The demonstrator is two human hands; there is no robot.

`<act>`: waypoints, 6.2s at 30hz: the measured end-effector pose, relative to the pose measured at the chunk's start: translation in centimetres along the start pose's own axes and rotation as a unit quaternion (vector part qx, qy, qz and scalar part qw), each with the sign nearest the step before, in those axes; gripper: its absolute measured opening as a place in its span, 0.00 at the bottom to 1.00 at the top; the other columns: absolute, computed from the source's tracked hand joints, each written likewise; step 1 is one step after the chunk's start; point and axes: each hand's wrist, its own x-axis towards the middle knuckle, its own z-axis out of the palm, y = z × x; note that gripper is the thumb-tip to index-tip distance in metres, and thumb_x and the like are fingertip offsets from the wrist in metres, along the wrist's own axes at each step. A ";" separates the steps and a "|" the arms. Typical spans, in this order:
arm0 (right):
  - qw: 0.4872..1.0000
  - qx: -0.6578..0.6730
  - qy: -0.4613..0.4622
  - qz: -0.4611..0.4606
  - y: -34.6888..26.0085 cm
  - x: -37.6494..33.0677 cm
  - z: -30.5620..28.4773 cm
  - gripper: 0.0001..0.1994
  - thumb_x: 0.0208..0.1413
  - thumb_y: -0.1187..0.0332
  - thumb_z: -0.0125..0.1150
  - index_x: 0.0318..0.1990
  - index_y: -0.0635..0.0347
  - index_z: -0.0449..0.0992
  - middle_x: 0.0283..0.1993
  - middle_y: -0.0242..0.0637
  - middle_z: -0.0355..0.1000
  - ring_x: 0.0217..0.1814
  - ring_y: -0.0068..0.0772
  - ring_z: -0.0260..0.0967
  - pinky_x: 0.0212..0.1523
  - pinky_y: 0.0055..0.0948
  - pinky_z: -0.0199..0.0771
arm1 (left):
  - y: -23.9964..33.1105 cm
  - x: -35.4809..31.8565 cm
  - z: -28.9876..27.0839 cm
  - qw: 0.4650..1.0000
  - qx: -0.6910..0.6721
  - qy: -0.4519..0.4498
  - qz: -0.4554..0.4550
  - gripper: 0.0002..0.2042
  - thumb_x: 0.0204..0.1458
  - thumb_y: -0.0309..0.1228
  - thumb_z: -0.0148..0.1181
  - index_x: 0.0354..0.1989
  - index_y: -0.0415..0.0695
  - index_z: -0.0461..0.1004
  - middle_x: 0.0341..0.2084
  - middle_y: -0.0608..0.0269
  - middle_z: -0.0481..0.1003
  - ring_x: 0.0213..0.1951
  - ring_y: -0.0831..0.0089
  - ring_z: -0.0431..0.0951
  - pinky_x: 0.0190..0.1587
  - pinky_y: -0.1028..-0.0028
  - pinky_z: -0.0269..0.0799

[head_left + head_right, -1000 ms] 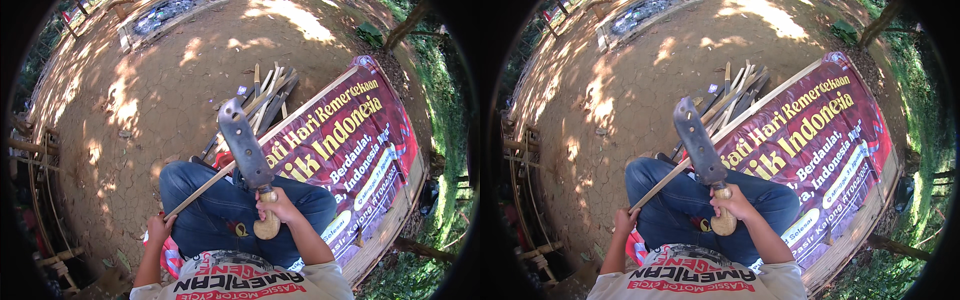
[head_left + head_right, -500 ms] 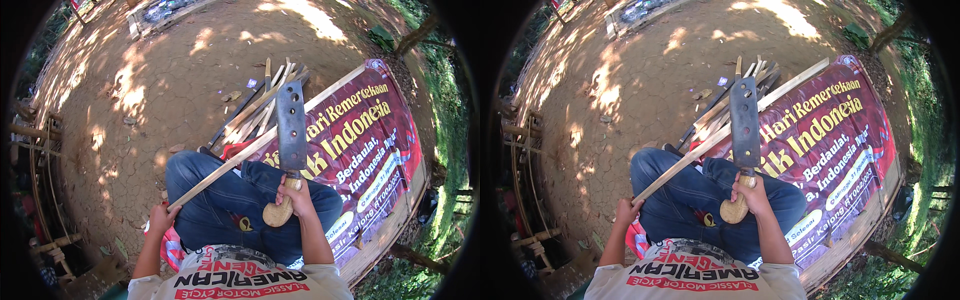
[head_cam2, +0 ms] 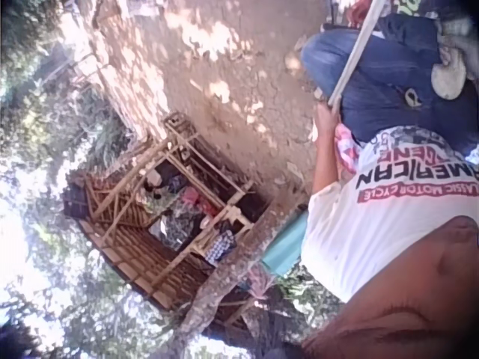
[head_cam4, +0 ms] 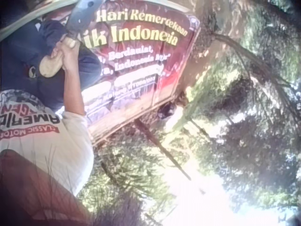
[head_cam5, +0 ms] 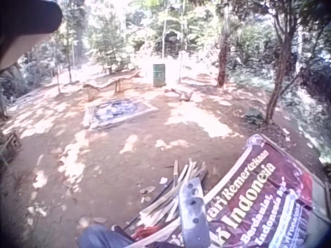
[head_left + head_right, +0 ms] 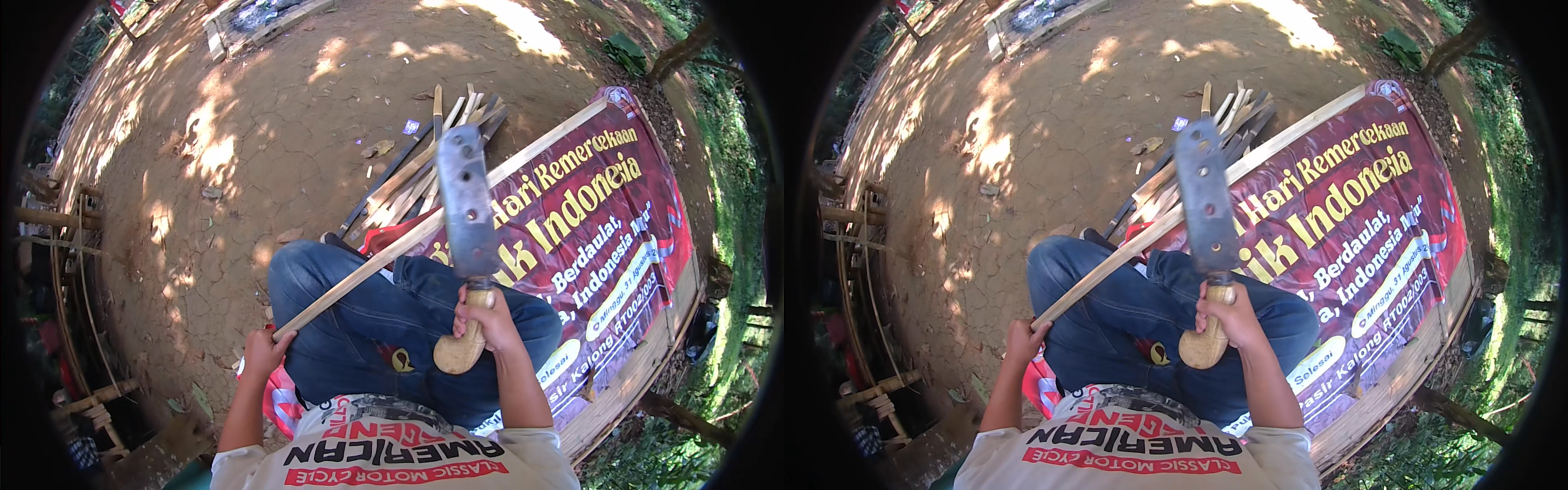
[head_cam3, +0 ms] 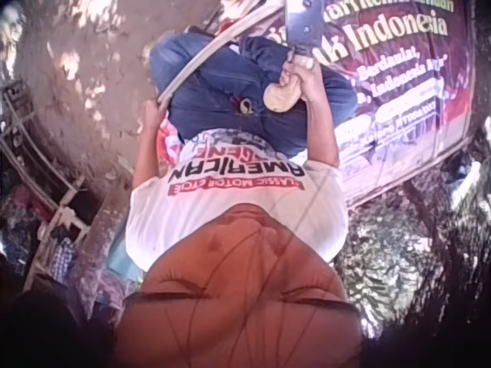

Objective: The person shaves a long thin strip of wood using a large knife, holding the wood with one hand and drawing the blade across the surface.

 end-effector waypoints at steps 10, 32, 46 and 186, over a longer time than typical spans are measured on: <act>0.999 0.014 -0.010 -0.034 -1.1 -0.3 0.8 0.09 0.45 0.83 0.57 0.35 0.65 0.67 0.22 0.36 0.67 0.19 0.27 0.68 0.22 0.29 0.71 | -0.1 -0.4 0.1 1.000 -0.024 -0.003 0.001 0.27 0.46 0.51 0.64 0.16 0.33 0.73 0.12 0.41 0.69 0.19 0.45 0.73 0.24 0.57 0.68; 0.999 -0.039 0.005 0.031 2.4 -1.3 0.7 0.09 0.46 0.82 0.56 0.36 0.65 0.67 0.22 0.36 0.66 0.19 0.29 0.69 0.22 0.30 0.72 | -0.2 0.3 -1.0 1.000 0.005 -0.018 0.021 0.25 0.45 0.50 0.65 0.18 0.34 0.75 0.12 0.43 0.70 0.20 0.46 0.73 0.24 0.58 0.68; 0.998 0.012 -0.009 0.064 1.6 -1.9 1.6 0.11 0.43 0.82 0.57 0.36 0.65 0.66 0.21 0.37 0.65 0.18 0.30 0.67 0.21 0.32 0.71 | -0.3 0.5 -0.8 0.999 0.012 -0.003 0.040 0.26 0.44 0.51 0.65 0.16 0.34 0.73 0.12 0.42 0.69 0.19 0.45 0.73 0.23 0.58 0.68; 0.510 -0.695 0.362 -0.355 -5.7 -18.0 -6.5 0.22 0.33 0.65 0.68 0.40 0.57 0.70 0.27 0.36 0.72 0.29 0.38 0.73 0.27 0.37 0.70 | 10.8 -5.0 -5.9 0.966 -0.120 -0.215 0.074 0.25 0.60 0.42 0.53 0.11 0.43 0.64 0.07 0.70 0.62 0.10 0.82 0.61 0.14 0.78 0.52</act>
